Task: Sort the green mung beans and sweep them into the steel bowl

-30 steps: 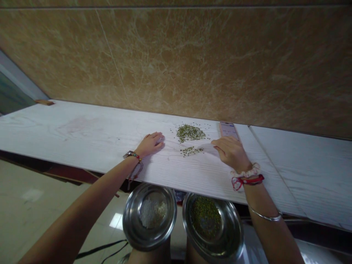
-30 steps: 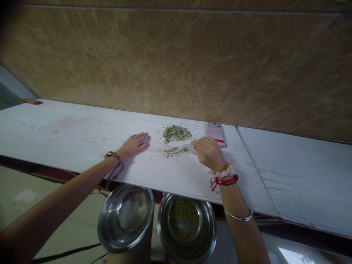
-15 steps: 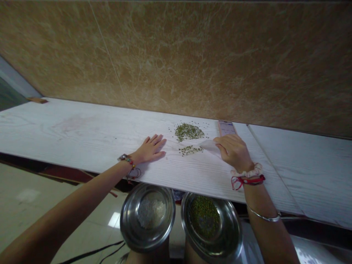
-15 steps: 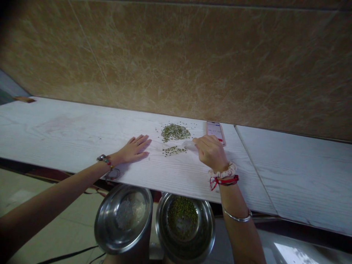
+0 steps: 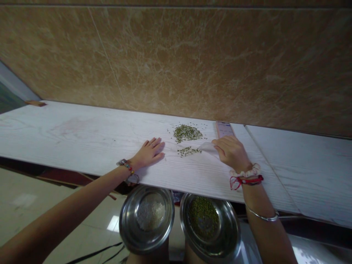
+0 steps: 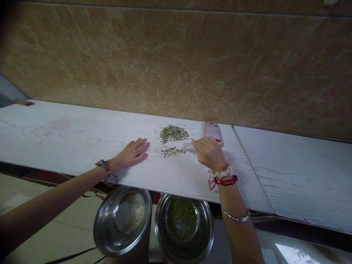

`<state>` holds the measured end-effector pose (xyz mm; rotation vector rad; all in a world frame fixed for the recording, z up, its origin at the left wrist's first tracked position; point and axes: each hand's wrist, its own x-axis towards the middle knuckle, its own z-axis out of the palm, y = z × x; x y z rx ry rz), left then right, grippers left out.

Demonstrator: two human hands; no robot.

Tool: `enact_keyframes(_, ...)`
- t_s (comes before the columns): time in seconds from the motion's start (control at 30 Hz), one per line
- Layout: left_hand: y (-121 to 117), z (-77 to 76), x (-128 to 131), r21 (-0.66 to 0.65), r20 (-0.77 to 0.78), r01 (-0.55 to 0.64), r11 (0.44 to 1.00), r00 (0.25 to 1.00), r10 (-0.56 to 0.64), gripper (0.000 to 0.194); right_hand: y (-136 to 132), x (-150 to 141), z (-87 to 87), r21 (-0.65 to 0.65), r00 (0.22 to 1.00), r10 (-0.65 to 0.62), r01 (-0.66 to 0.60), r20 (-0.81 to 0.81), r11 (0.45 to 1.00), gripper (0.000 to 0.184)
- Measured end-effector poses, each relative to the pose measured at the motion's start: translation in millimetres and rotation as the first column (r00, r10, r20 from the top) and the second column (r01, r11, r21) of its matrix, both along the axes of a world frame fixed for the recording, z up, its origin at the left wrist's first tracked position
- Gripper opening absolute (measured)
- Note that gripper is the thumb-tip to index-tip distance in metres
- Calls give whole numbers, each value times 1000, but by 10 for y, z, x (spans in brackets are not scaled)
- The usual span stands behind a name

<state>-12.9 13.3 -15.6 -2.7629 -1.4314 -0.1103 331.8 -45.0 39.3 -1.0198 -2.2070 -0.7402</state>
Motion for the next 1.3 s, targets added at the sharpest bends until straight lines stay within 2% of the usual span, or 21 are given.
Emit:
enact_keyframes(0.2,-223,37,6,-20,-15,154,988,988,-155,55,-33,-1,45,64,1000,27,-25,-16,998,18)
enact_keyframes(0.37,-254,90,34,-51,-9,129,990,992,-129,55,-50,-10,65,58,999,41,-40,-5,997,16)
enact_keyframes(0.53,-238,81,41,-34,26,127,991,992,-126,53,-106,-42,122,38,996,86,-87,9,996,16)
enact_keyframes(0.7,-228,44,20,-12,68,131,991,989,-130,51,-126,-44,154,82,999,17,-19,32,996,18)
enact_keyframes(0.8,-225,36,18,-3,72,129,992,989,-129,50,-161,-38,118,58,997,-15,11,76,998,19)
enact_keyframes(0.93,-228,48,32,-18,68,122,992,990,-121,51,-277,-52,73,15,998,23,-24,61,1000,21)
enact_keyframes(1.13,-234,87,51,-58,72,107,993,992,-102,51,-414,-78,93,64,997,54,-57,47,996,21)
enact_keyframes(1.3,-232,84,52,-46,76,109,993,992,-105,49,-474,-111,112,49,992,93,-97,82,994,22)
